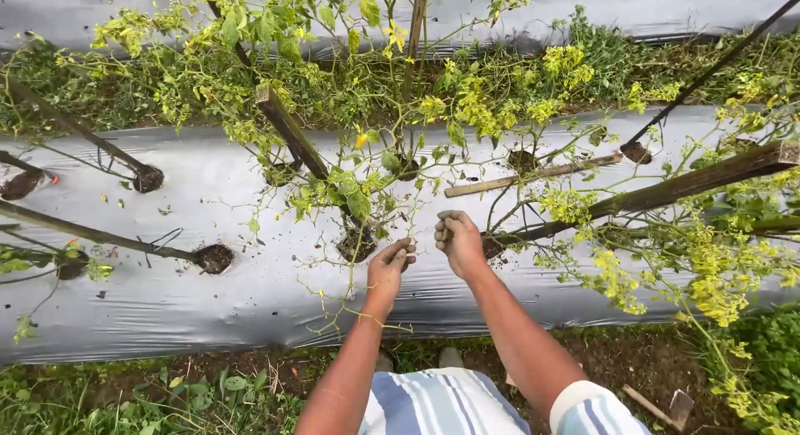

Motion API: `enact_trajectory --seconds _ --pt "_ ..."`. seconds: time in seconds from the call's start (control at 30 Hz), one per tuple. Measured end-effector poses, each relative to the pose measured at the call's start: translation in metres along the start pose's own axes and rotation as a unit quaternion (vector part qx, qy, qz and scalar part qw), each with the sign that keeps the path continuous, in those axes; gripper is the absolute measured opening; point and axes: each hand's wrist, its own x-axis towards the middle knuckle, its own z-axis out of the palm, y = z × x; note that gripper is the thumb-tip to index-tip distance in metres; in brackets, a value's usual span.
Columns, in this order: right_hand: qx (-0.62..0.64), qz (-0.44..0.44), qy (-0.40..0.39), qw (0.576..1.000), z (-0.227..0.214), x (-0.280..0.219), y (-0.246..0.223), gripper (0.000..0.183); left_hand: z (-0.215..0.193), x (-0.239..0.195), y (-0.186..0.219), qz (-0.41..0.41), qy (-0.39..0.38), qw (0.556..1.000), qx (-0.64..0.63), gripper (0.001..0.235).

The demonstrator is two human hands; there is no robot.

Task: The person uses a hoe to remove weeds from around the base of tomato plants growing in a greenhouse covered with plastic mulch. They then proceed to prune the tomato plants by hand, removing lower leaves and branches.

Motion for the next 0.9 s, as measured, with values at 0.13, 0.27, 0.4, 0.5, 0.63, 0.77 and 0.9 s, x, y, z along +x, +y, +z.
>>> enact_trajectory --seconds 0.13,0.27,0.4,0.5,0.63,0.77,0.9 --pt "-0.014 -0.026 -0.068 0.997 0.015 0.015 -0.016 0.022 -0.003 -0.011 -0.001 -0.014 -0.014 0.999 0.032 0.029" --pt "-0.079 -0.018 -0.145 0.986 0.040 0.024 -0.031 0.033 -0.004 -0.018 0.010 -0.064 0.005 0.998 0.015 0.028" --pt "-0.075 0.043 -0.225 0.971 0.049 0.012 -0.036 0.032 -0.003 -0.024 0.025 -0.074 0.028 0.997 -0.007 0.038" --pt "-0.125 0.035 -0.240 0.962 0.029 0.038 -0.004 0.025 -0.007 -0.022 0.040 -0.064 0.028 0.997 -0.028 0.050" --pt "-0.168 0.012 -0.237 0.957 0.017 0.030 0.006 0.016 0.011 -0.040 0.109 -0.096 0.075 0.992 0.016 0.075" --pt "-0.183 -0.001 -0.243 0.953 0.015 0.011 0.008 0.018 0.001 -0.008 0.093 -0.109 0.088 0.990 0.001 0.084" --pt "-0.244 -0.049 -0.237 0.939 0.015 -0.004 0.005 0.018 -0.006 0.003 0.068 -0.074 0.022 0.997 0.017 0.055"
